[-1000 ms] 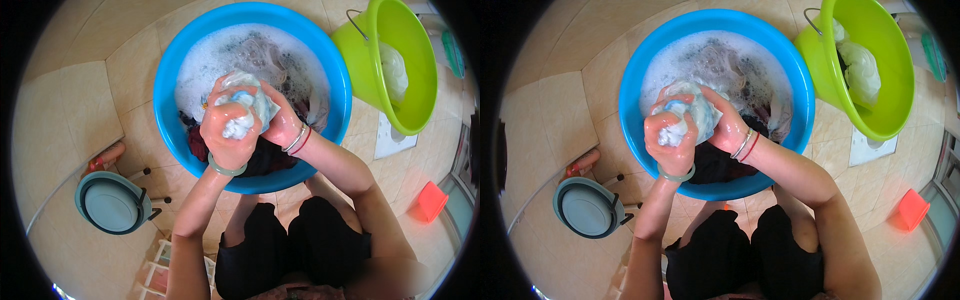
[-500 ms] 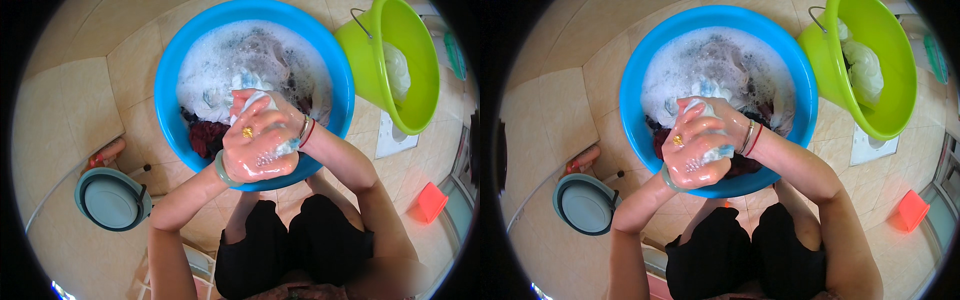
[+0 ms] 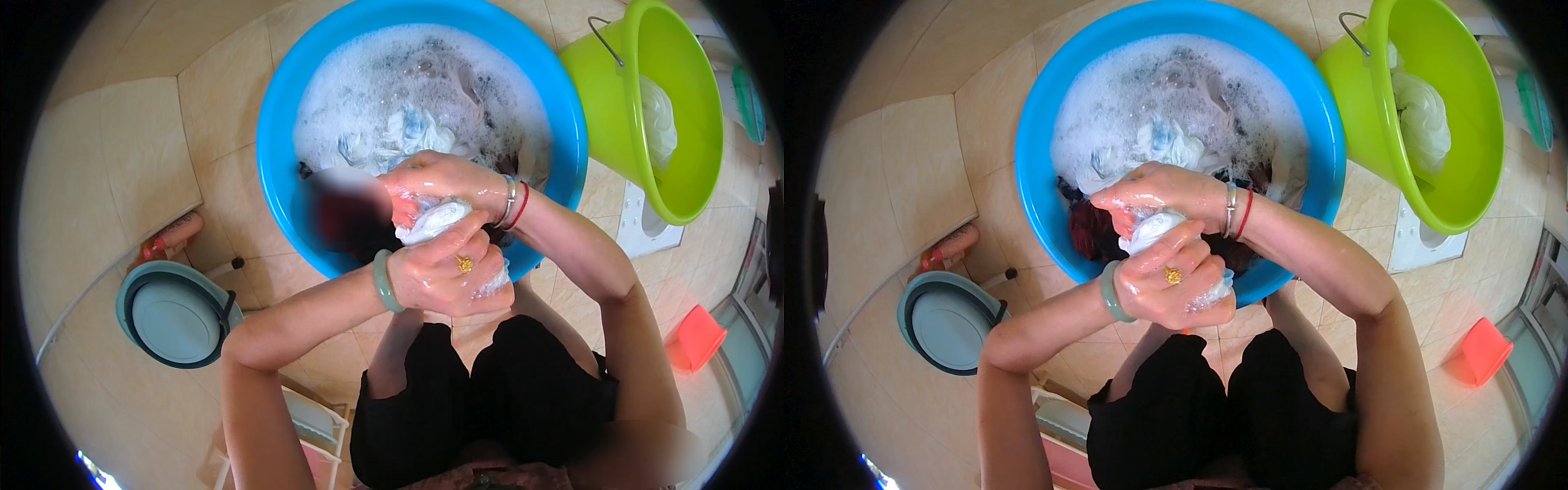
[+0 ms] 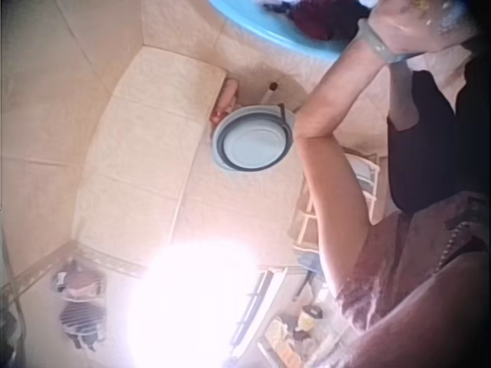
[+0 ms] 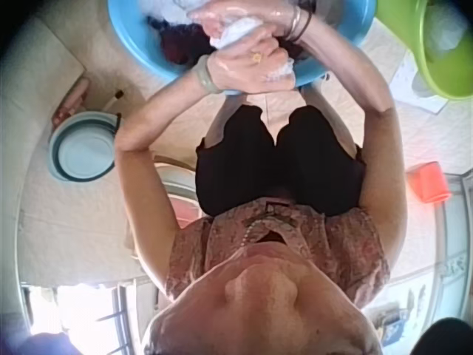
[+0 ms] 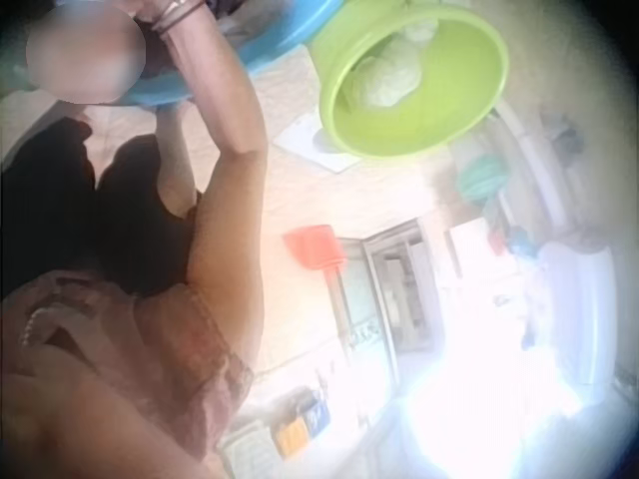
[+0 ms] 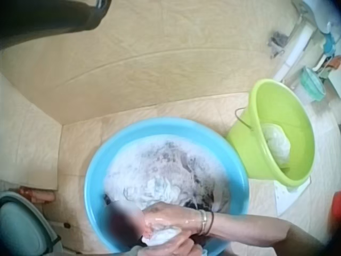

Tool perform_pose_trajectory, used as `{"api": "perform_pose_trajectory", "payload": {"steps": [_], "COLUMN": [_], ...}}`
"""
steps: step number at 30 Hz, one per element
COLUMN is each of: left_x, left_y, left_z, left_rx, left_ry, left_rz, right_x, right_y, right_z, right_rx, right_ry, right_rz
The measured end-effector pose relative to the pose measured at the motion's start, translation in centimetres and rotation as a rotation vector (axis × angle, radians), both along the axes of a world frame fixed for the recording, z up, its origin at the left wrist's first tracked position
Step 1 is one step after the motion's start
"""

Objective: The person hand washes clothes in a blue basin filled with soapy water. They scrub and wring various garments, including a white cloth and dark-colored items, then transfer the washed white cloth into a green bucket.

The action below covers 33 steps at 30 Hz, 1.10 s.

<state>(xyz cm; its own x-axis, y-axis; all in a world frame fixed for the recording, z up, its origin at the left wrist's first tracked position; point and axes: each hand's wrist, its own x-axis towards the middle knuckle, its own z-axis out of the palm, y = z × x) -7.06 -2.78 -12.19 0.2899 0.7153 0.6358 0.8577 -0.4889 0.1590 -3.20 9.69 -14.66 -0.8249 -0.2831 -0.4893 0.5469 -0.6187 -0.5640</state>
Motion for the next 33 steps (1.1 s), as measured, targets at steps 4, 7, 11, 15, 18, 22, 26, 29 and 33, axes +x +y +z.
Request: {"api": "perform_pose_trajectory", "payload": {"steps": [4, 7, 11, 15, 18, 22, 26, 29, 33], "left_x": [0.0, 0.0, 0.0, 0.2, 0.0, -2.3, -3.5, -3.6, -5.3], "left_y": [-0.1, -0.1, -0.2, -0.4, -0.6, -0.7, -0.7, 0.0, -0.7], "left_z": [-1.0, -1.6, -2.5, -3.7, -4.5, -4.8, -2.2, -2.1, -1.9], "left_rx": [0.007, -0.015, -0.007, 0.035, -0.041, -0.082, -0.250, -0.198, -0.428], "left_ry": [0.020, 0.034, 0.095, 0.084, 0.038, -0.172, -0.604, -1.285, -2.036], "left_rz": [-0.044, -0.078, -0.083, -0.056, -0.116, -0.149, 0.207, 0.486, 0.849], "right_x": [0.0, 0.0, -0.4, -0.6, -0.3, 0.4, 0.6, 2.0, 2.8], "right_y": [-0.6, -0.9, -1.0, -1.2, -1.5, -1.1, -0.2, 0.7, 0.5], "right_z": [-0.9, -1.7, -1.9, -1.9, -3.4, -5.4, -1.7, -2.9, -0.9], "right_rx": [0.027, 0.086, 0.298, 0.406, 0.428, 0.362, 0.221, 0.043, 0.135], "right_ry": [0.054, 0.056, 0.055, 0.051, 0.014, -0.120, -0.201, -0.053, -0.077], "right_rz": [-0.031, -0.006, 0.039, 0.064, 0.006, -0.229, -0.505, -0.632, -0.685]}}
